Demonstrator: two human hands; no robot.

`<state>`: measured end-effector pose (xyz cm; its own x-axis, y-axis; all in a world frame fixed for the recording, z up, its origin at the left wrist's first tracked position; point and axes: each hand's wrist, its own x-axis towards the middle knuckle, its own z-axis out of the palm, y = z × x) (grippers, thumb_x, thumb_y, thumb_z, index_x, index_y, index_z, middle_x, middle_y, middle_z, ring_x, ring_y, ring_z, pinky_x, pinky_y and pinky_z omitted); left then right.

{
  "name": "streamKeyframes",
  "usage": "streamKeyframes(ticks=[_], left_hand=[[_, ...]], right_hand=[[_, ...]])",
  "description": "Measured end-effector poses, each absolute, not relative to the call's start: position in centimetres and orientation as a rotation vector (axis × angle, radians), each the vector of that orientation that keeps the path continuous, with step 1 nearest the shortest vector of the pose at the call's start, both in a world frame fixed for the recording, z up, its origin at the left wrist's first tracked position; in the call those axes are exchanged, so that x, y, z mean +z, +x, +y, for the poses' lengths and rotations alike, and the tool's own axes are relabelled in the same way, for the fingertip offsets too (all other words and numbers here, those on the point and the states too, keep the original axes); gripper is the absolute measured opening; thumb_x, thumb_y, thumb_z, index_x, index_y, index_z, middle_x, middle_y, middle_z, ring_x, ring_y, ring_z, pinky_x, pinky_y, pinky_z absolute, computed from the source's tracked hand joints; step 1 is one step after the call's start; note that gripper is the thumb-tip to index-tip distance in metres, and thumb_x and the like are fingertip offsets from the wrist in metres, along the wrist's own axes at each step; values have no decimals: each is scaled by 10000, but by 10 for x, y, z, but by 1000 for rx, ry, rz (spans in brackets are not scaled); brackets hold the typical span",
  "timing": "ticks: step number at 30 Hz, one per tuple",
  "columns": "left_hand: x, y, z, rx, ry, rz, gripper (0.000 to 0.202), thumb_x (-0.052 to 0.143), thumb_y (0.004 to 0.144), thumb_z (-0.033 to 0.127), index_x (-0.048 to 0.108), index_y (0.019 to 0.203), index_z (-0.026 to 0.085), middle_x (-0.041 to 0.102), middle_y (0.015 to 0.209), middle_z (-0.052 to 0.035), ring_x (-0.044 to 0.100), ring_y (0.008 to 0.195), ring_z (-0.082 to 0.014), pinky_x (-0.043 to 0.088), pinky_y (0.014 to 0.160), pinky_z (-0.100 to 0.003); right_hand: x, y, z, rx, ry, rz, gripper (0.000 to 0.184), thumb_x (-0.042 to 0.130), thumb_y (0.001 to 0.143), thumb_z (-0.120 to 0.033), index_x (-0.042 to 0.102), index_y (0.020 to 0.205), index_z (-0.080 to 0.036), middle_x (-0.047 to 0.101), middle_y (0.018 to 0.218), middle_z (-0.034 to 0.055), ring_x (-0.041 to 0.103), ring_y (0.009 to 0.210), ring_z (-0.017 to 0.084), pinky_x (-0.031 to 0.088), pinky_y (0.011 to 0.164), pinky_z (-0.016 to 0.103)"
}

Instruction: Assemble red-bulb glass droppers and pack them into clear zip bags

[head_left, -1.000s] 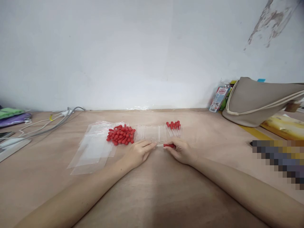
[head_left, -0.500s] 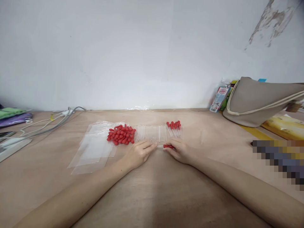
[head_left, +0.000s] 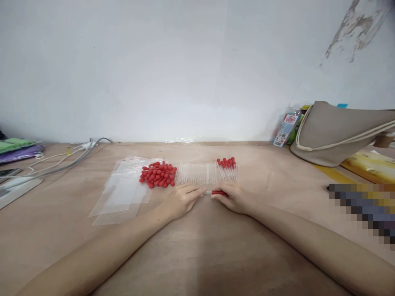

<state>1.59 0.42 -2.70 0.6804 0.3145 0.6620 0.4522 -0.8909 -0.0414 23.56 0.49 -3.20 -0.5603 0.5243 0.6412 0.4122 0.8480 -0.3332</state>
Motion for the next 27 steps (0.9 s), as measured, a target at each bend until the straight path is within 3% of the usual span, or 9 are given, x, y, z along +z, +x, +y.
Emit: streamKeyframes(ticks=[7,17,23,27], left_hand=[[-25,16,4,-1088,-2756,-727,214,444,852,151,592,1006,137,660,849,-72,616,750,-144,510,673,-262],[-24,20,0,-1008,-2698,-629,188,459,838,134,606,956,127,642,799,-72,593,710,-145,499,629,-258],[-22,22,-2,-948,-2712,-614,216,437,844,125,593,994,128,632,793,-67,574,690,-142,493,613,-256],[-22,22,-2,-956,-2709,-645,203,435,856,149,596,979,128,625,773,-61,569,673,-133,488,602,-244]], right_hand=[[-28,235,6,470,-716,-2208,190,440,860,-261,611,889,-183,653,802,26,594,715,109,451,653,217],[-28,233,0,298,-732,-2260,143,505,814,-260,612,832,-167,626,693,28,560,611,113,441,576,223],[-23,231,-1,351,-685,-2284,166,498,816,-220,613,929,-180,651,812,46,593,738,133,462,670,246],[-26,233,2,397,-678,-2287,172,512,817,-246,617,939,-185,655,800,31,591,707,118,455,647,229]])
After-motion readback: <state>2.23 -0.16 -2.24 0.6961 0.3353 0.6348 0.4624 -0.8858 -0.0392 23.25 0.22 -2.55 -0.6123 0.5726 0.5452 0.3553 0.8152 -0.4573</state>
